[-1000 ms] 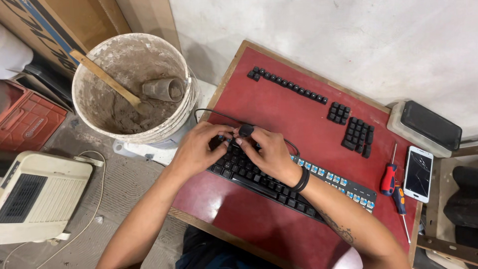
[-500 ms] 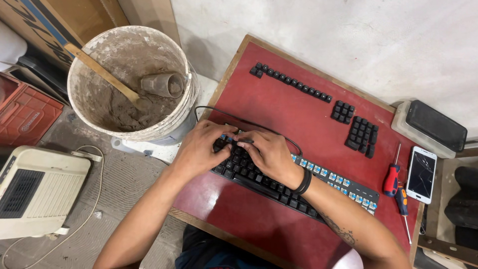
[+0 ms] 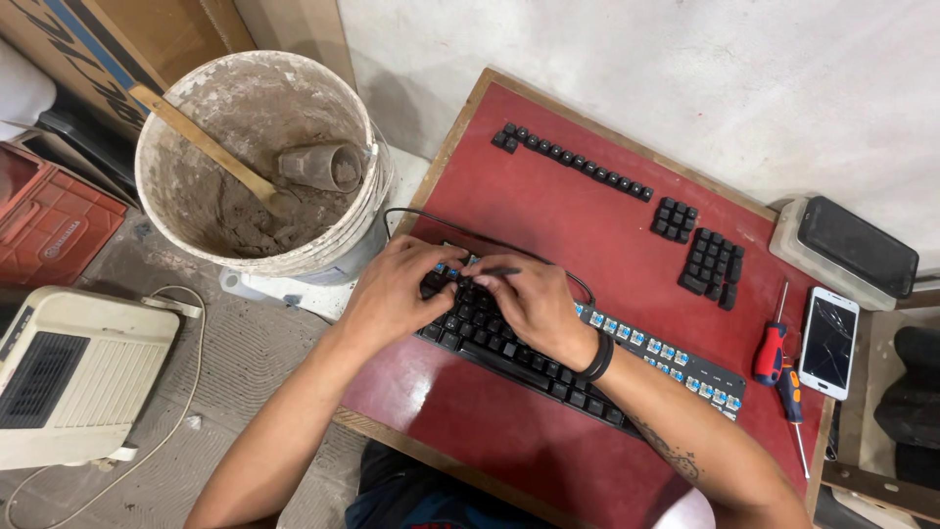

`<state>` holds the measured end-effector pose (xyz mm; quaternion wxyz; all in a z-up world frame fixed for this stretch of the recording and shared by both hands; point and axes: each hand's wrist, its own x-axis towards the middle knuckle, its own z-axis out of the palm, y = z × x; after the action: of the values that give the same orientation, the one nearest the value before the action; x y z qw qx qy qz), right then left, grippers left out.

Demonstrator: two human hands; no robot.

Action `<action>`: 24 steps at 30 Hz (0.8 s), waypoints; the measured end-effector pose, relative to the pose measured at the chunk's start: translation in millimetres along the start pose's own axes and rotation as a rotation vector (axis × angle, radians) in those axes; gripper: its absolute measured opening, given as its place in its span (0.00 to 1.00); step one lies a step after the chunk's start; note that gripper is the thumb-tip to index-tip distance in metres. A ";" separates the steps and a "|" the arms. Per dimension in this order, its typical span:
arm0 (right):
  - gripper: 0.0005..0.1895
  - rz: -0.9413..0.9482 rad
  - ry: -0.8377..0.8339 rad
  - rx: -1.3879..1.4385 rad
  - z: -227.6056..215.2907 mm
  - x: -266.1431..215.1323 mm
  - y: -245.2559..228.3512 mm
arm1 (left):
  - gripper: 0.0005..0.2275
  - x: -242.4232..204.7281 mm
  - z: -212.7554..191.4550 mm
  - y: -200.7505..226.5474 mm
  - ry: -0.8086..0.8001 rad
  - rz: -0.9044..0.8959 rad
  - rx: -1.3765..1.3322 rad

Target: The person uses a keycap puller to remove keycaps from a mechanical keyboard and places them on the table. They continue removing keycaps one by one and arranging them in rows.

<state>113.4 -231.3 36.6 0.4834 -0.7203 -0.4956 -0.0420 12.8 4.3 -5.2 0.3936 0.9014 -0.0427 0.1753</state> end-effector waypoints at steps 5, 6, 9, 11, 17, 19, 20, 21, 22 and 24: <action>0.06 0.060 0.059 0.030 -5.1 2.0 -0.8 | 0.20 -1.5 0.7 -0.9 0.026 0.018 -0.003; 0.07 0.095 0.054 0.052 -6.7 1.5 0.1 | 0.20 0.0 2.0 -1.9 0.049 0.057 -0.004; 0.07 0.126 0.097 0.100 -6.6 -0.6 7.4 | 0.20 -0.5 5.3 -3.5 0.086 0.118 0.025; 0.08 0.135 0.098 0.130 -4.0 -2.1 11.2 | 0.19 2.6 7.3 3.8 0.100 0.148 0.009; 0.09 0.180 0.114 0.250 -5.0 -4.8 16.4 | 0.15 11.4 6.2 16.2 0.117 0.199 0.003; 0.09 0.209 0.131 0.278 -4.1 -6.2 17.8 | 0.15 12.8 2.4 21.8 0.096 0.189 -0.001; 0.09 0.221 0.140 0.308 -3.9 -6.3 18.8 | 0.15 13.6 0.3 24.5 0.085 0.178 -0.030; 0.08 0.233 0.149 0.338 -3.6 -6.3 19.7 | 0.14 14.5 -2.0 27.2 0.073 0.168 -0.059; 0.08 0.231 0.151 0.337 -3.2 -6.7 20.7 | 0.14 15.5 -4.3 28.3 0.074 0.171 -0.057; 0.08 0.237 0.172 0.388 -2.2 -7.6 22.7 | 0.14 17.7 -9.0 30.4 0.051 0.180 -0.061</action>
<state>127.6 -238.9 18.8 0.6548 -0.6607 -0.3635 0.0497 20.2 -8.9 27.8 0.4046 0.8767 -0.1188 0.2314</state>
